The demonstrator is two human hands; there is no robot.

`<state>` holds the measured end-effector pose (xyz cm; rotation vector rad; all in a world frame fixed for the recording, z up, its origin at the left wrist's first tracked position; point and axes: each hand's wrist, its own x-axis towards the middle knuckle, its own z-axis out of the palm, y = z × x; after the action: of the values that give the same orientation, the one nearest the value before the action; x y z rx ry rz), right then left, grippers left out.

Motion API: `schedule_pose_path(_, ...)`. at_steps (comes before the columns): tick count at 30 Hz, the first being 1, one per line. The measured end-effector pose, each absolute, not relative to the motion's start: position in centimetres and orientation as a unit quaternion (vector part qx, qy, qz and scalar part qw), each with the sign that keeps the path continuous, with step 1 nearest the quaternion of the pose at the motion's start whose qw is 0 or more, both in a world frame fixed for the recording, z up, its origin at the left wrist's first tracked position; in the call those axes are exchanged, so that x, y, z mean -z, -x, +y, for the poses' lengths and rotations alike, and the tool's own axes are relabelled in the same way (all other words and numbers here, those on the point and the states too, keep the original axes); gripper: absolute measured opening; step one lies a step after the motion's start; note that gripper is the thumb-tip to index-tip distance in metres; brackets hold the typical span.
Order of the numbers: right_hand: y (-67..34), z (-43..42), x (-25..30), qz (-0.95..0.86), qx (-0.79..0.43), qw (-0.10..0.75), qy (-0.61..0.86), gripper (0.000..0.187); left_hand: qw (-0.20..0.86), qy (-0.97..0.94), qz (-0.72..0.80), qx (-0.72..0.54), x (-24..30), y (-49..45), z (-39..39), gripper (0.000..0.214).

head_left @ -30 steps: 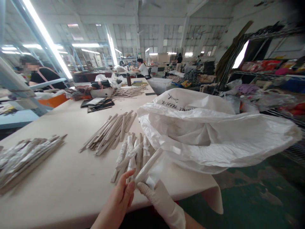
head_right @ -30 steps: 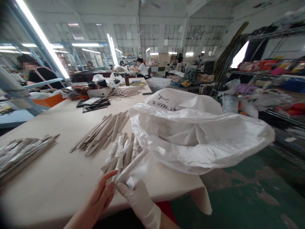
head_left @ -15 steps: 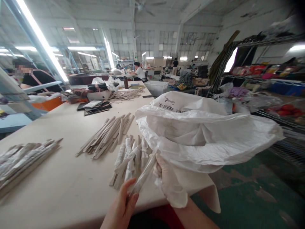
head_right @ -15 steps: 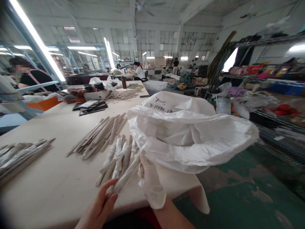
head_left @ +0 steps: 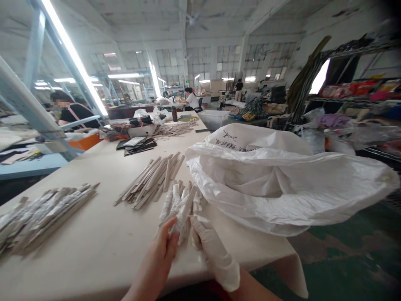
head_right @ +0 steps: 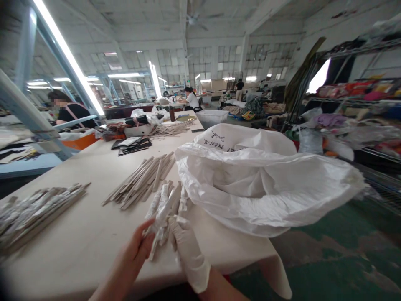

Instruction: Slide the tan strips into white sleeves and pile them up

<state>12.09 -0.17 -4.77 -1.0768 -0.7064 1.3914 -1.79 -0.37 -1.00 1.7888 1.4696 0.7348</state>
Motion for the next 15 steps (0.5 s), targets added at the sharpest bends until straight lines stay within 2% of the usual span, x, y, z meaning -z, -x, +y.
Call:
schedule_pose_path(3, -14.5, 0.6, 5.1, -0.360, -0.512, 0.572, 0.530, 0.037, 0.231, -0.735, 0.600, -0.214, 0.1, 3.0, 4.1, 0.046)
schedule_pose_path(5, -16.4, 1.4, 5.8, -0.393, -0.455, 0.533, 0.595, 0.034, 0.190, -0.748, 0.616, -0.157, 0.3, 3.7, 7.2, 0.044)
schedule_pose_path(8, -18.1, 2.9, 7.0, -0.426, -0.407, 0.455, 0.667, 0.036, 0.189, -0.742, 0.634, -0.106, 1.6, 4.1, 10.7, 0.046)
schedule_pose_path(12, -17.2, 5.6, 8.0, -0.459, -0.412, 0.400, 0.678, 0.040, 0.209, -0.728, 0.650, -0.061, 3.7, 2.4, 12.8, 0.075)
schedule_pose_path(15, -14.9, 7.2, 8.1, -0.491, -0.413, 0.378, 0.667, 0.031, 0.225, -0.731, 0.642, -0.054, 4.7, 0.3, 12.9, 0.088)
